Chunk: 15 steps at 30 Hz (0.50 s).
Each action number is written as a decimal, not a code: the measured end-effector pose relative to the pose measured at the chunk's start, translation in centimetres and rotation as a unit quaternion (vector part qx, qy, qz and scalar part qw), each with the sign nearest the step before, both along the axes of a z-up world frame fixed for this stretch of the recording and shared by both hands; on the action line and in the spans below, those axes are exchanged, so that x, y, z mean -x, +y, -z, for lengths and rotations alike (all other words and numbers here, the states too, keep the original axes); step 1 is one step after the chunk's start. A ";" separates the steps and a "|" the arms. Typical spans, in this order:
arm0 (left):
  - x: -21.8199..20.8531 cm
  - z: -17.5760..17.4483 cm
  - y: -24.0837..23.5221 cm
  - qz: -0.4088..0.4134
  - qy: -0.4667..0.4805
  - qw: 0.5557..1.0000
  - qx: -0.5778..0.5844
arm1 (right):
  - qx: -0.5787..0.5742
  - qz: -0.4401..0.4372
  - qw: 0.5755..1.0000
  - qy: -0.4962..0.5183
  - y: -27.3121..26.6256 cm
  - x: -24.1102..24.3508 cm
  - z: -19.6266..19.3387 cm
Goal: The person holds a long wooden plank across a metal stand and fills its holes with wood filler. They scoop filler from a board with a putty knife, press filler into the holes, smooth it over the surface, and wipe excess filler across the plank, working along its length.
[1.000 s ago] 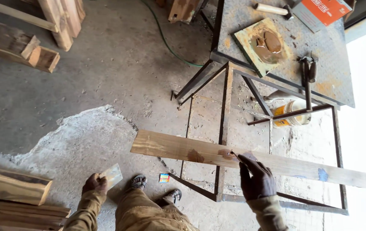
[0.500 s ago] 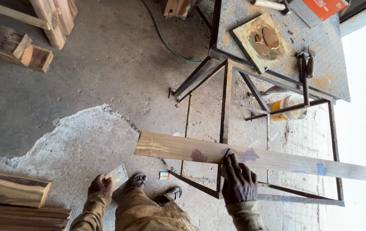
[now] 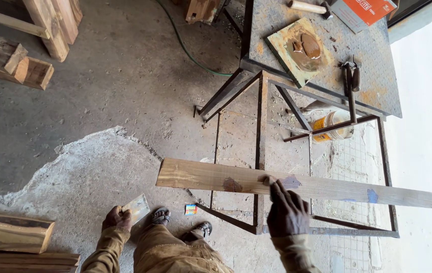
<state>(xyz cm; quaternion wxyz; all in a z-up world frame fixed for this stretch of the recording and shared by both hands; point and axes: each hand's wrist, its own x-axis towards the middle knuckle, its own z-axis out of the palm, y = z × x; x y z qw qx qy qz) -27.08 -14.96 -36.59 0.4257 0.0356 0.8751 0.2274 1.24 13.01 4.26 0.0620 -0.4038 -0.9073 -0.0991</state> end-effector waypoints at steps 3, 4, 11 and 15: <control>0.2 -0.9 0.1 0.002 0.002 1.000 0.012 | 0.018 0.008 1.000 0.009 -0.7 0.8 1.9; 0.3 -0.7 0.0 -0.004 0.007 1.000 0.001 | -0.012 -0.032 0.999 0.012 -1.6 1.6 1.2; 0.3 0.5 -1.2 -0.002 0.044 0.999 -0.017 | 0.112 -0.029 0.981 0.158 -0.9 -1.5 0.8; 0.5 2.0 -0.8 0.017 0.060 0.998 -0.021 | 0.110 -0.095 0.973 0.182 4.4 -7.8 5.4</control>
